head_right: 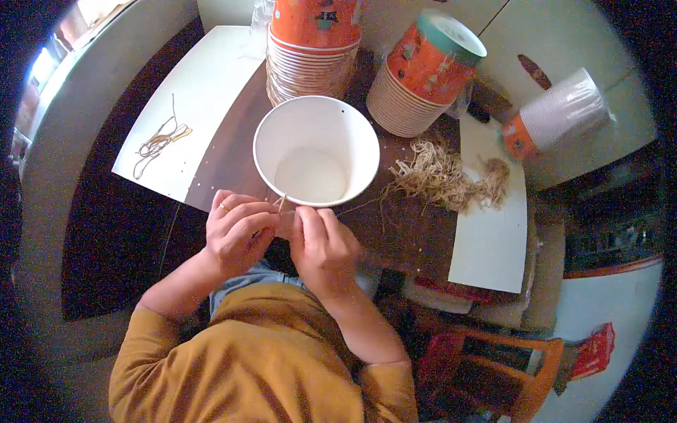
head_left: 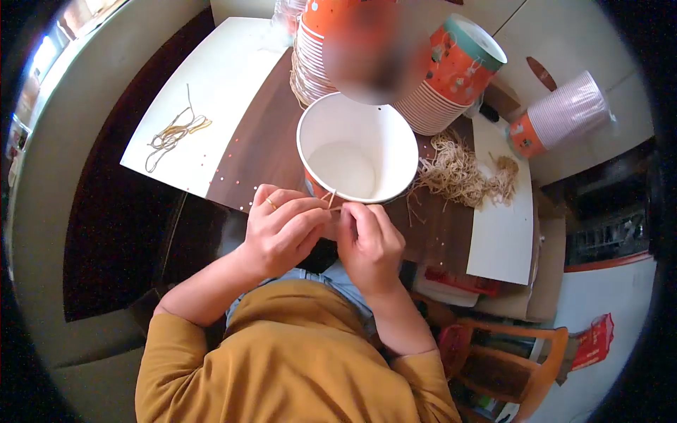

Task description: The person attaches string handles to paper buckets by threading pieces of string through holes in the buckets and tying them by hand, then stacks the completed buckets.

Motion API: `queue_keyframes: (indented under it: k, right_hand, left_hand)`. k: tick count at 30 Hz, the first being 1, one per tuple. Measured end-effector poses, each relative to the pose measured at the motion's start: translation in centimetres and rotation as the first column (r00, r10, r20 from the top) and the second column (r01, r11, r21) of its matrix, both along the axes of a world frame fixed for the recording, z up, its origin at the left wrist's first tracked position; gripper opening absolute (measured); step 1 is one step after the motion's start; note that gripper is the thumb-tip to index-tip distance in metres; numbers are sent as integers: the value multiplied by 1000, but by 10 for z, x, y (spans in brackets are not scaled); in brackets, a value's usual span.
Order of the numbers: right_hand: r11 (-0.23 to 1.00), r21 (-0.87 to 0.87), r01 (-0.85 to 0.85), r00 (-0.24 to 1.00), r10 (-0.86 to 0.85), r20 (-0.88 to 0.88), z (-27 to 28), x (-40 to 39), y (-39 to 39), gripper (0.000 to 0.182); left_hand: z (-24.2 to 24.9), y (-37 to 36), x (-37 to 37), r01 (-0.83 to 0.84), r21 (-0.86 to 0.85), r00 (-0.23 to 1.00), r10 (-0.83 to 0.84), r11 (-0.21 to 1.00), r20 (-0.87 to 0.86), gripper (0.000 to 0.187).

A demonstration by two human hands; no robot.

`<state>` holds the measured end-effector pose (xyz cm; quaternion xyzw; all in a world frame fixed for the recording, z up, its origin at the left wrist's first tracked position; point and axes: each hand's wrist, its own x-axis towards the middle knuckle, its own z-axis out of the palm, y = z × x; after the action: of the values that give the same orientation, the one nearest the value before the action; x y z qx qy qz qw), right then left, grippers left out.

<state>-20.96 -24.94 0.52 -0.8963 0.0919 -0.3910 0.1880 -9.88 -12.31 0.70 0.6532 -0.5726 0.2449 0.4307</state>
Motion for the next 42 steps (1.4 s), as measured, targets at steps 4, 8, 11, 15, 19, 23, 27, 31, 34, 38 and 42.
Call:
queue_keyframes:
  k: [4,8,11,15,19,23,27,31,34,38,42]
  right_hand:
    - [947,302,-109,994,99,51,-5,20,7,7]
    - [647,729,-226,966,247,80,-17,32,7,14]
    - [248,941,-231,916,381,124,-17,36,5,20]
    - [-237,949,-208,831,469,299,-9,39,5,19]
    - [-447,874,-191,788,461,408,-1,38,12,22]
    - [-500,843,-196,806,408,429,-18,40,14,22]
    - [-524,834,-171,887,287,363,-25,36,16,22]
    - [-534,821,-204,886,257,387,-21,33,17,19]
    - [-501,849,-165,922,227,314,-18,31,19,19]
    - [-451,859,-243,922,168,349,-16,30,26,15]
    - [-366,888,-279,932,119,342,-18,30,34,17]
  left_hand:
    - [-5,-1,-24,-19,-65,788,-25,998,-616,15]
    - [-20,2,-22,-43,-362,114,-355,931,-928,10]
    - [-20,5,-19,-112,-472,-114,-483,875,-868,7]
    - [-14,16,-16,-149,-486,-290,-508,861,-811,5]
    - [-16,23,-13,-180,-501,-307,-532,846,-789,6]
    - [-18,25,-12,-152,-497,-317,-518,854,-794,7]
    - [-21,18,-13,-192,-477,-109,-501,858,-858,7]
    - [-20,15,-16,-162,-386,189,-355,908,-915,7]
    - [-24,11,-16,-131,-353,436,-266,927,-860,8]
    - [-30,14,-9,-85,-185,746,-61,979,-663,17]
    - [-21,12,-14,-56,-238,656,-145,970,-741,22]
